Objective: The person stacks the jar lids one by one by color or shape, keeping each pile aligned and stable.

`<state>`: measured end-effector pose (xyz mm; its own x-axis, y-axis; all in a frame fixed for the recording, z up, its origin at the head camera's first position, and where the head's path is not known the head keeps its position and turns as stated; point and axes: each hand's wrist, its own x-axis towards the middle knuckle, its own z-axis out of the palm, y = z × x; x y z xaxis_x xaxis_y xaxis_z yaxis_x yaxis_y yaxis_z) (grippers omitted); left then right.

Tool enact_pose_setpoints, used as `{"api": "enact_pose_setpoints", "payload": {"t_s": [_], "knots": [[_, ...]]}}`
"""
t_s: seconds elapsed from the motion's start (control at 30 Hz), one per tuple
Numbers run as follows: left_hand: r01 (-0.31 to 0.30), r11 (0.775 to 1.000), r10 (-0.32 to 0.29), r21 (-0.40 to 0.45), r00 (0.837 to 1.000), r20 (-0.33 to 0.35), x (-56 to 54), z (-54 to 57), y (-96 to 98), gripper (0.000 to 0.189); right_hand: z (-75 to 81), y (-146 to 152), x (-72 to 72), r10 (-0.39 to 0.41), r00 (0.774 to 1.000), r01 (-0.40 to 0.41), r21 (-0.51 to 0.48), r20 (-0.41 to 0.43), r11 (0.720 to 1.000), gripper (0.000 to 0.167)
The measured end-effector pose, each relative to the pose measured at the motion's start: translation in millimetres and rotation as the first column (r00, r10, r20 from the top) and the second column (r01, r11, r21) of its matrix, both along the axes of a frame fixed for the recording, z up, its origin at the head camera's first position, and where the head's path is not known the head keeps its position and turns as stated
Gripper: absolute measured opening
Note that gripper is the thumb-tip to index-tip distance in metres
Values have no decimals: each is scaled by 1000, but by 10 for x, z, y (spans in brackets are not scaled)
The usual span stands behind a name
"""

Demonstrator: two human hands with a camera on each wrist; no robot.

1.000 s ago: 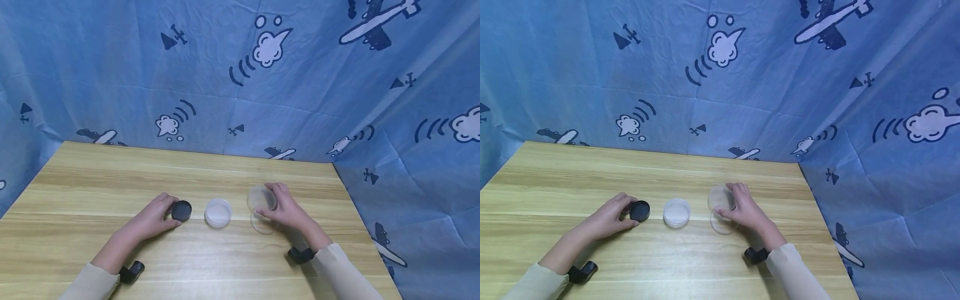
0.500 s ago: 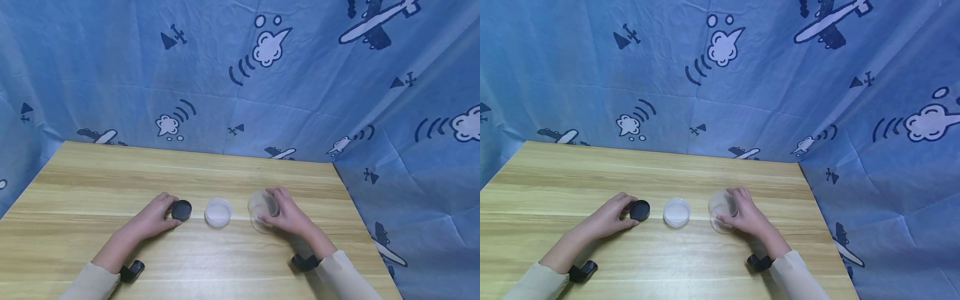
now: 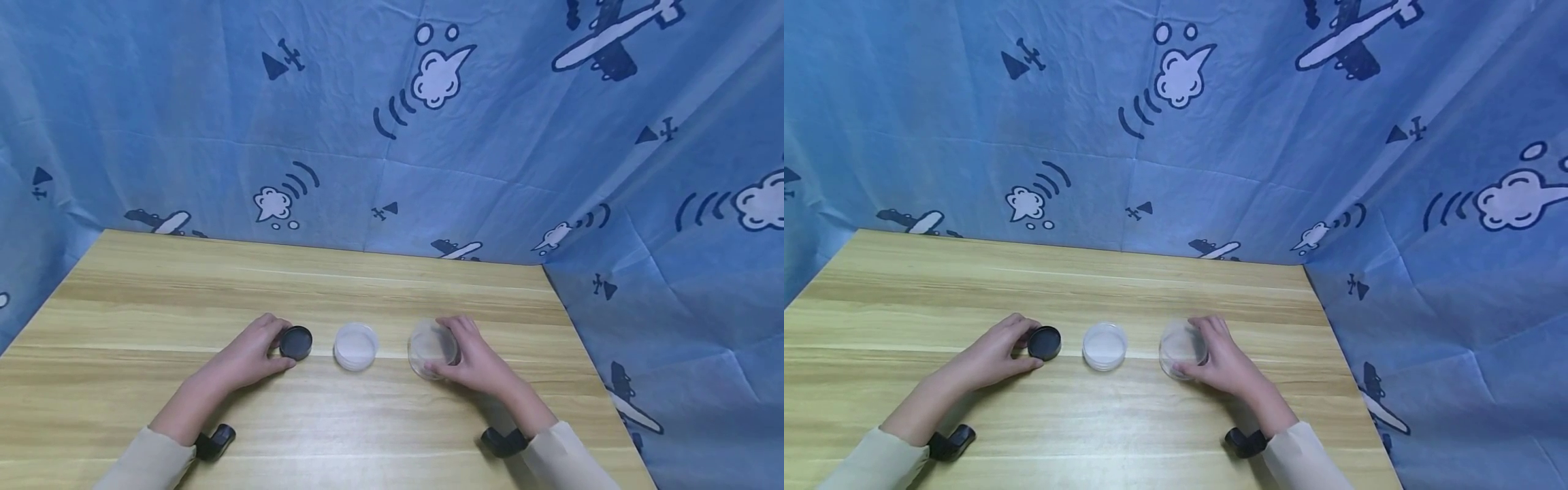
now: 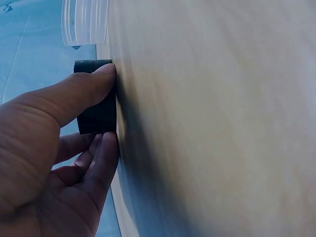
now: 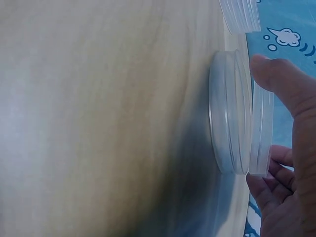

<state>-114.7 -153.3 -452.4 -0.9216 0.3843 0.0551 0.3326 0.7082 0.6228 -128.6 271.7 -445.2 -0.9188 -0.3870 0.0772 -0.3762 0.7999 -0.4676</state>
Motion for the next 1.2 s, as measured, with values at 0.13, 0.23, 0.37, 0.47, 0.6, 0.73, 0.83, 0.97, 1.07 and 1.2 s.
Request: {"api": "enact_pose_setpoints", "payload": {"t_s": [0.13,0.23,0.37,0.47,0.6,0.73,0.83,0.97,1.07,1.2], "knots": [[-4,1000,4,-5,1000,-2,3,8,-4,51,-15,14,44,2,1000,-2,10,-7,1000,84],[1,1000,-1,-6,1000,-12,4,14,-3,50,-15,25,75,5,1000,-5,16,-8,1000,83],[8,1000,-8,-6,1000,-16,7,18,-2,51,-4,28,95,4,1000,-4,26,-7,1000,84],[7,1000,-7,-7,1000,-9,9,21,-4,51,9,19,102,6,1000,-6,23,-8,1000,84],[4,1000,-4,-5,1000,2,10,25,-5,52,19,3,108,18,1000,-18,21,-7,1000,85],[2,1000,-2,-7,1000,-1,4,22,-3,52,10,-2,109,27,1000,-27,23,-12,999,86],[1,1000,-2,-13,1000,-11,-2,15,-2,52,-8,5,109,27,999,-26,26,-23,999,85],[3,1000,-3,-15,1000,-19,-3,7,-2,52,-29,12,111,23,999,-22,28,-23,999,85],[3,1000,-3,-14,1000,-23,-5,0,-3,52,-37,12,114,17,1000,-17,25,-15,1000,85],[-2,1000,2,-13,1000,-16,-7,-10,-5,51,-49,8,114,12,1000,-12,23,-8,1000,86]]}}
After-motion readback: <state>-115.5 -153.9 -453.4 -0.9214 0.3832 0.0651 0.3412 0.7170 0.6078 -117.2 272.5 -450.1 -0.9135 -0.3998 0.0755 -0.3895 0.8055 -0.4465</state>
